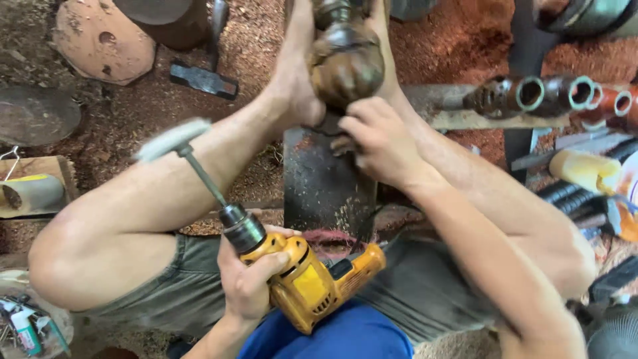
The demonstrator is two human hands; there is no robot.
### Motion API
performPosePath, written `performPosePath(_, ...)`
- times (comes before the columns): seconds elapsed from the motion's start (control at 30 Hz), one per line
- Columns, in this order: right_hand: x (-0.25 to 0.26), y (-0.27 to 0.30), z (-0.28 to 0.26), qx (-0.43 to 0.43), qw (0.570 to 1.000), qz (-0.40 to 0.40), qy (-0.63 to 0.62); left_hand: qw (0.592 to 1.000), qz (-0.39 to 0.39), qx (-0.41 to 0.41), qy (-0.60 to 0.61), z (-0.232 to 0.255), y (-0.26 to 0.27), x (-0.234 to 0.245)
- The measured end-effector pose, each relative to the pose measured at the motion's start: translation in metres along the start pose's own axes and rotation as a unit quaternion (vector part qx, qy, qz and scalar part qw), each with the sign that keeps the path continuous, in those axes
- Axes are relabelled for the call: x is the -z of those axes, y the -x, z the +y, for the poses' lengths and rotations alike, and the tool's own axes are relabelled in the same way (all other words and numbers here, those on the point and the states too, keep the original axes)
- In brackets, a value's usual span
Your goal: Sanding and polishing ornate wooden furniture components using a drill-mounted buffing attachment.
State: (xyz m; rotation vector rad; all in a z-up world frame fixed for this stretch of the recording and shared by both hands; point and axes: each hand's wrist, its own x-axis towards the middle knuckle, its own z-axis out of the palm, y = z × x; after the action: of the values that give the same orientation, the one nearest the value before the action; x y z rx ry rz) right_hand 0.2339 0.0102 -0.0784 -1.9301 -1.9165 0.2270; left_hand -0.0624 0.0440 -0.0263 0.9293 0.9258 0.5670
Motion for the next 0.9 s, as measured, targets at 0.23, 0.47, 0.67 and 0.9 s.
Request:
performPosePath(0.23, -0.058, 0.041, 0.036, -0.115, 0.833, 0.206, -0.500, 0.997, -0.021, 0.075, -0.016, 0.001, -0.018, -0.010)
performPosePath(0.47, -0.037, 0.040, 0.069, -0.170, 0.821, 0.126, -0.530, 0.991, -0.078, 0.108, 0.021, 0.007, -0.024, -0.043)
performPosePath(0.67, -0.012, 0.029, 0.058, -0.131, 0.877, 0.074, -0.456, 0.980, -0.127, 0.154, 0.001, 0.008, -0.024, -0.069)
performPosePath(0.9, -0.058, 0.007, 0.079, -0.343, 0.705, -0.001, -0.621, 0.961, -0.194, 0.196, 0.016, 0.010, -0.029, -0.127)
